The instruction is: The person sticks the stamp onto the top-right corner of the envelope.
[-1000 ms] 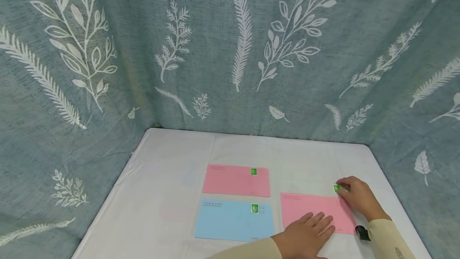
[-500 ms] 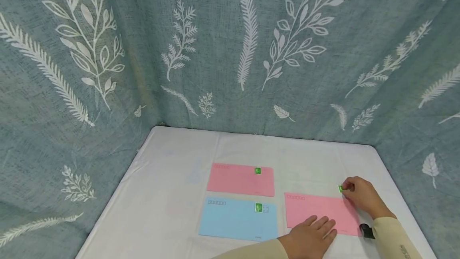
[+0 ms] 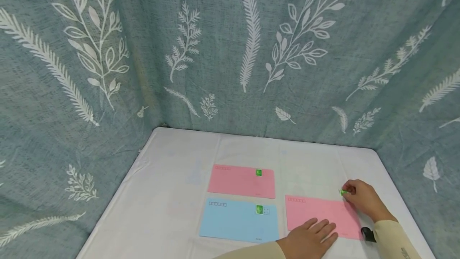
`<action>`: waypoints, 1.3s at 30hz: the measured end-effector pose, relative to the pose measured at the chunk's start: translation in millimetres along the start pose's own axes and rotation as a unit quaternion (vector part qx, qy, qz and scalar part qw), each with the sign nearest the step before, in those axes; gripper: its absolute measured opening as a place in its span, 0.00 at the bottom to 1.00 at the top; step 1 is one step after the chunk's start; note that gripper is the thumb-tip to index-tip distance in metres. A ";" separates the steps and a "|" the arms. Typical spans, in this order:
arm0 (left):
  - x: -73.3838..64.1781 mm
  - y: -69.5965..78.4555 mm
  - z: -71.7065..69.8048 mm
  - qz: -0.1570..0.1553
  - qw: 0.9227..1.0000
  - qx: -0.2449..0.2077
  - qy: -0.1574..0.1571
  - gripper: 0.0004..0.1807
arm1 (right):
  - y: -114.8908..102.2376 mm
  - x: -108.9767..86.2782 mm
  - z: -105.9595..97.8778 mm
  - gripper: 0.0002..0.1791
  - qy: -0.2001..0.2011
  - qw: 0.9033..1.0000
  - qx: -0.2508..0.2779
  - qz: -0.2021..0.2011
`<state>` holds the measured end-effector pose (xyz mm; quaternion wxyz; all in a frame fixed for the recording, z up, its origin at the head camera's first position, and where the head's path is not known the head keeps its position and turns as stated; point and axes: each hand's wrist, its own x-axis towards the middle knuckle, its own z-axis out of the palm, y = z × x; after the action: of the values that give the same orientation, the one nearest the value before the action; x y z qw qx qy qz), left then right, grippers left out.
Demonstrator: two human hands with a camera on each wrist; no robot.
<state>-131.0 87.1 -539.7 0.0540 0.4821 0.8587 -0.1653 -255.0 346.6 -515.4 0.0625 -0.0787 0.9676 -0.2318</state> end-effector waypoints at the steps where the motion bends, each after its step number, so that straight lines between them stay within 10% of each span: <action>1: -0.4 0.3 0.8 0.002 1.000 0.002 -0.001 0.49 | 0.6 -0.5 0.8 0.08 0.001 1.000 -0.001 -0.001; 10: 4.3 -4.2 -3.3 -0.010 0.997 -0.047 -0.056 0.47 | 2.3 -0.8 3.8 0.08 0.008 1.000 0.013 -0.003; 26: 2.6 -5.2 -7.9 -0.013 0.997 -0.051 -0.064 0.45 | 1.8 0.6 0.3 0.14 -0.001 1.000 0.016 0.000; 39: 12.1 -9.1 -22.4 -0.027 1.000 -0.009 -0.002 0.45 | -6.9 -4.8 -11.3 0.06 -0.056 0.992 0.109 0.034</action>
<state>-143.6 100.0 -519.6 0.0554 0.4577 0.8727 -0.1605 -251.2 346.4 -501.8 0.1327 -0.0516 0.9336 -0.3287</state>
